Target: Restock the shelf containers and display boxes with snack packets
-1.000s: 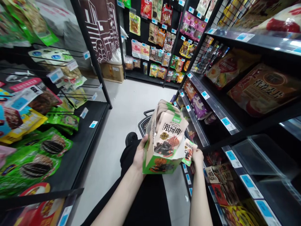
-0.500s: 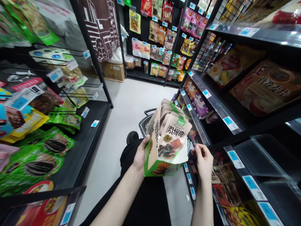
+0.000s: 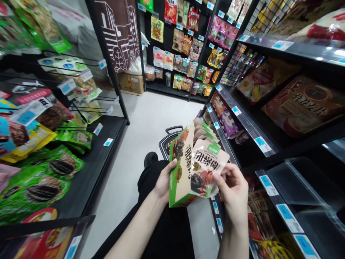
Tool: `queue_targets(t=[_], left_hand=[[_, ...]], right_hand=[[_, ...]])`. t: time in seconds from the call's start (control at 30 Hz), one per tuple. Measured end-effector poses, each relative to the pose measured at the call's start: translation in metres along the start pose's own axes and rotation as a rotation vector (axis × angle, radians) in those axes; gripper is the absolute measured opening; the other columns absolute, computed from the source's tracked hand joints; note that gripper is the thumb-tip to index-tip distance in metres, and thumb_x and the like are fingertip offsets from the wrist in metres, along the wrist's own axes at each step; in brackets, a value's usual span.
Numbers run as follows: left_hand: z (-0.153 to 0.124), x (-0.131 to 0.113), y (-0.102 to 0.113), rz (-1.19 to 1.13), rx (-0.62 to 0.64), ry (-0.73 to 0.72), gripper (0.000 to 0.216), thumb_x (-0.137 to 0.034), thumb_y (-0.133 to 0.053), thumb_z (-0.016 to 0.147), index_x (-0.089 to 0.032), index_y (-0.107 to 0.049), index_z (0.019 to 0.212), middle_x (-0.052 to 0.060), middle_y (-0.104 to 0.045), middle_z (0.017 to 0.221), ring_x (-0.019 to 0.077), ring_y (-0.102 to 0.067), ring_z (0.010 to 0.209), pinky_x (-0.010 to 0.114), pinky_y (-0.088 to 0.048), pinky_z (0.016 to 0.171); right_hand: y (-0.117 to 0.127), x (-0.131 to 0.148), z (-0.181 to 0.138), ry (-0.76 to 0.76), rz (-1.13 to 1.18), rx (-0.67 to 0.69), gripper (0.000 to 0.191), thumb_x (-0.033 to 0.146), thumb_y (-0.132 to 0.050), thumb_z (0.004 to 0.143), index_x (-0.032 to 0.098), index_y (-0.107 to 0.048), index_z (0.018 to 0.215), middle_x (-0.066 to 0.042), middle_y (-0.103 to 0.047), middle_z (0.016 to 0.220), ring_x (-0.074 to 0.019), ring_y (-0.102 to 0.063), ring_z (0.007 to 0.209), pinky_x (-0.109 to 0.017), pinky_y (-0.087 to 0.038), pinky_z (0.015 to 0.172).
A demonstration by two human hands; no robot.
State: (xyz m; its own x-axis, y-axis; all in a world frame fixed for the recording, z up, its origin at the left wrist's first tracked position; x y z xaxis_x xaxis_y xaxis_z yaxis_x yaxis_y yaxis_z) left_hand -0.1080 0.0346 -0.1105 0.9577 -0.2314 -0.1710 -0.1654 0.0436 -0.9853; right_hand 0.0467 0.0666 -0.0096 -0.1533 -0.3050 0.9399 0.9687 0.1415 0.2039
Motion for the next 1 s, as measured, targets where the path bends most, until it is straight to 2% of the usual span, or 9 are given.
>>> queue_targets(t=[0.07, 0.13, 0.3, 0.43, 0.57, 0.67, 0.77, 0.83, 1.0], left_hand=[[0.000, 0.000, 0.000, -0.005, 0.000, -0.005, 0.043, -0.039, -0.046, 0.091, -0.011, -0.065, 0.116, 0.010, -0.071, 0.110, 0.0271, -0.057, 0.118, 0.041, -0.032, 0.112], [0.000, 0.000, -0.002, -0.007, 0.011, 0.000, 0.040, -0.038, -0.049, 0.089, -0.011, -0.068, 0.111, 0.010, -0.072, 0.105, 0.0273, -0.059, 0.116, 0.041, -0.033, 0.111], [0.000, -0.002, -0.008, -0.007, 0.014, -0.013, 0.035, -0.035, -0.053, 0.087, -0.010, -0.071, 0.104, 0.009, -0.074, 0.099, 0.0275, -0.059, 0.116, 0.039, -0.032, 0.112], [0.000, -0.002, -0.010, 0.006, 0.043, -0.005, 0.035, -0.036, -0.054, 0.087, -0.012, -0.072, 0.103, 0.008, -0.074, 0.102, 0.0273, -0.056, 0.120, 0.039, -0.030, 0.113], [0.001, -0.003, -0.008, 0.010, 0.024, -0.011, 0.035, -0.037, -0.054, 0.086, -0.012, -0.071, 0.103, 0.008, -0.073, 0.103, 0.0273, -0.057, 0.119, 0.040, -0.031, 0.113], [0.001, -0.003, -0.009, 0.002, 0.001, -0.009, 0.035, -0.038, -0.055, 0.085, -0.012, -0.071, 0.104, 0.008, -0.073, 0.102, 0.0280, -0.057, 0.118, 0.042, -0.031, 0.112], [0.001, -0.002, -0.013, 0.000, -0.013, -0.003, 0.035, -0.037, -0.059, 0.082, -0.012, -0.071, 0.103, 0.008, -0.074, 0.100, 0.0282, -0.059, 0.116, 0.042, -0.033, 0.111], [0.001, -0.003, -0.017, 0.001, -0.005, 0.001, 0.035, -0.038, -0.063, 0.080, -0.011, -0.071, 0.101, 0.008, -0.074, 0.097, 0.0287, -0.060, 0.115, 0.042, -0.033, 0.111], [0.003, -0.005, -0.020, -0.002, 0.044, -0.019, 0.035, -0.037, -0.065, 0.079, -0.013, -0.070, 0.104, 0.008, -0.075, 0.096, 0.0287, -0.060, 0.113, 0.042, -0.034, 0.110]], right_hand=[[-0.006, 0.002, -0.007, -0.039, 0.014, 0.128, 0.018, 0.036, -0.069, 0.080, 0.019, -0.064, 0.082, 0.001, -0.059, 0.070, -0.0146, -0.052, 0.067, -0.025, -0.041, 0.061], [-0.006, 0.007, -0.012, -0.044, 0.024, 0.121, 0.015, 0.033, -0.067, 0.081, 0.019, -0.064, 0.079, 0.001, -0.061, 0.072, -0.0155, -0.055, 0.068, -0.026, -0.042, 0.062], [0.026, 0.021, -0.007, 0.184, 0.401, -0.343, 0.006, 0.027, -0.060, 0.086, 0.024, -0.060, 0.081, 0.002, -0.059, 0.074, -0.0139, -0.057, 0.068, -0.028, -0.045, 0.065], [0.039, -0.005, 0.011, 0.014, 1.007, -0.035, 0.001, 0.023, -0.058, 0.087, 0.024, -0.058, 0.087, 0.012, -0.039, 0.048, -0.0040, -0.029, 0.030, -0.019, -0.031, 0.036], [0.045, -0.028, 0.011, -0.194, 1.322, 0.138, 0.008, 0.019, -0.054, 0.087, 0.020, -0.059, 0.094, 0.014, -0.037, 0.045, -0.0018, -0.020, 0.024, -0.017, -0.027, 0.032], [0.051, -0.039, 0.009, -0.218, 1.162, -0.027, 0.009, 0.020, -0.056, 0.084, 0.020, -0.060, 0.092, 0.013, -0.036, 0.047, -0.0010, -0.021, 0.028, -0.016, -0.027, 0.036], [0.065, -0.058, 0.011, -0.223, 0.625, -0.296, 0.018, 0.035, -0.056, 0.083, 0.019, -0.061, 0.089, 0.012, -0.035, 0.049, -0.0031, -0.023, 0.032, -0.019, -0.027, 0.039], [0.074, -0.079, 0.013, -0.232, 0.308, -0.447, 0.028, 0.045, -0.059, 0.077, 0.019, -0.061, 0.088, 0.008, -0.046, 0.054, -0.0069, -0.037, 0.038, -0.023, -0.034, 0.044], [0.076, -0.153, 0.024, -0.383, -0.181, -0.528, 0.039, 0.052, -0.064, 0.065, 0.017, -0.061, 0.081, -0.007, -0.067, 0.074, -0.0241, -0.062, 0.073, -0.034, -0.047, 0.069]])
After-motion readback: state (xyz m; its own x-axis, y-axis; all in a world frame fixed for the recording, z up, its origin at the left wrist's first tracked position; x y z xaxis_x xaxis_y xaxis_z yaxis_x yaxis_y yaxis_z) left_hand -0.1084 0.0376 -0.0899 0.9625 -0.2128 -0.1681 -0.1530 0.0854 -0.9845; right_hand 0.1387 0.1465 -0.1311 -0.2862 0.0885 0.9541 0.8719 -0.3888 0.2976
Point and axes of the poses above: each hand's wrist, its own z-axis towards the middle knuckle, its own y-axis out of the back of the hand, x = y × z, the point moved 5 cm from there along z, towards the middle knuckle
